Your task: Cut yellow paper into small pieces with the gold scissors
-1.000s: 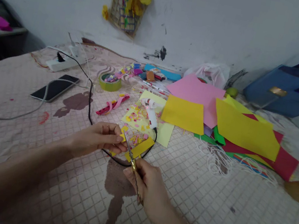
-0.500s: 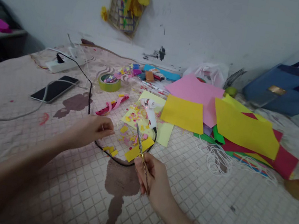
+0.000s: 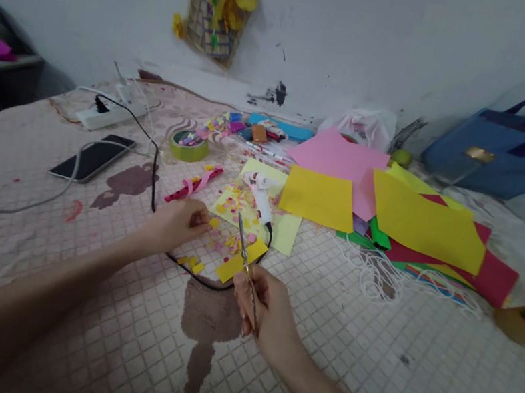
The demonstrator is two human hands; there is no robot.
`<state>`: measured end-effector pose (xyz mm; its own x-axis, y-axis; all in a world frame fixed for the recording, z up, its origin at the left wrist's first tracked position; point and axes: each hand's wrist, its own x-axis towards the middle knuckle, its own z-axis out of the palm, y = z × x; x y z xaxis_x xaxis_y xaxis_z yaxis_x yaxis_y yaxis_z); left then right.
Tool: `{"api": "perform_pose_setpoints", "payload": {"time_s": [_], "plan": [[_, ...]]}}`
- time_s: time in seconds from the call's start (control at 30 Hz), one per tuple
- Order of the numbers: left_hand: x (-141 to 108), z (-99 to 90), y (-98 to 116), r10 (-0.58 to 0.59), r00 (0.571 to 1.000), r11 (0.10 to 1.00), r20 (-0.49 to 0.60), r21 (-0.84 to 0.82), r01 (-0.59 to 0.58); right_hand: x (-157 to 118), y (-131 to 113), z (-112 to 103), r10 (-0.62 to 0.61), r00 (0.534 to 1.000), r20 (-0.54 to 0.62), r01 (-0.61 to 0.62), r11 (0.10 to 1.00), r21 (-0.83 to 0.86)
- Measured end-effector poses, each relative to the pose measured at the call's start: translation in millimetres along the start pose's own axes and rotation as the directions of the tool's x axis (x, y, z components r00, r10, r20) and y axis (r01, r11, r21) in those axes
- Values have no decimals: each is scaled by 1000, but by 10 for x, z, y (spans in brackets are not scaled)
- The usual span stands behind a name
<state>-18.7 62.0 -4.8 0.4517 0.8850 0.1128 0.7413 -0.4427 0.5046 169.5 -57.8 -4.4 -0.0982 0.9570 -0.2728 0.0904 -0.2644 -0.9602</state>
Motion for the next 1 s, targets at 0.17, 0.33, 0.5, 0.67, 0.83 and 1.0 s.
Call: {"api": "perform_pose_setpoints", "payload": {"time_s": [0.17, 0.33, 0.5, 0.67, 0.83, 1.0], "plan": [[10, -98, 46, -31, 998, 966, 46, -254, 42, -12, -1, -29, -65, 997, 52, 60, 995, 83], [-81, -94, 219, 64, 920, 786, 386, -587, 192, -4, -76, -31, -109, 994, -12, 108, 994, -12], [-248, -6, 384, 216, 840, 777, 497, -609, 160, 37, -86, -35, -161, 979, -124, 149, 984, -99], [-295, 19, 454, 186, 835, 803, 518, -570, 174, 33, -84, -32, -191, 974, -117, 171, 971, -169], [-286, 19, 460, 167, 862, 623, 478, -729, 284, 64, -9, -56, -183, 971, -154, 179, 983, -41], [-328, 67, 467, 281, 892, 593, 354, -795, 129, 74, 57, -73, -173, 971, -167, 181, 983, 31]]}}
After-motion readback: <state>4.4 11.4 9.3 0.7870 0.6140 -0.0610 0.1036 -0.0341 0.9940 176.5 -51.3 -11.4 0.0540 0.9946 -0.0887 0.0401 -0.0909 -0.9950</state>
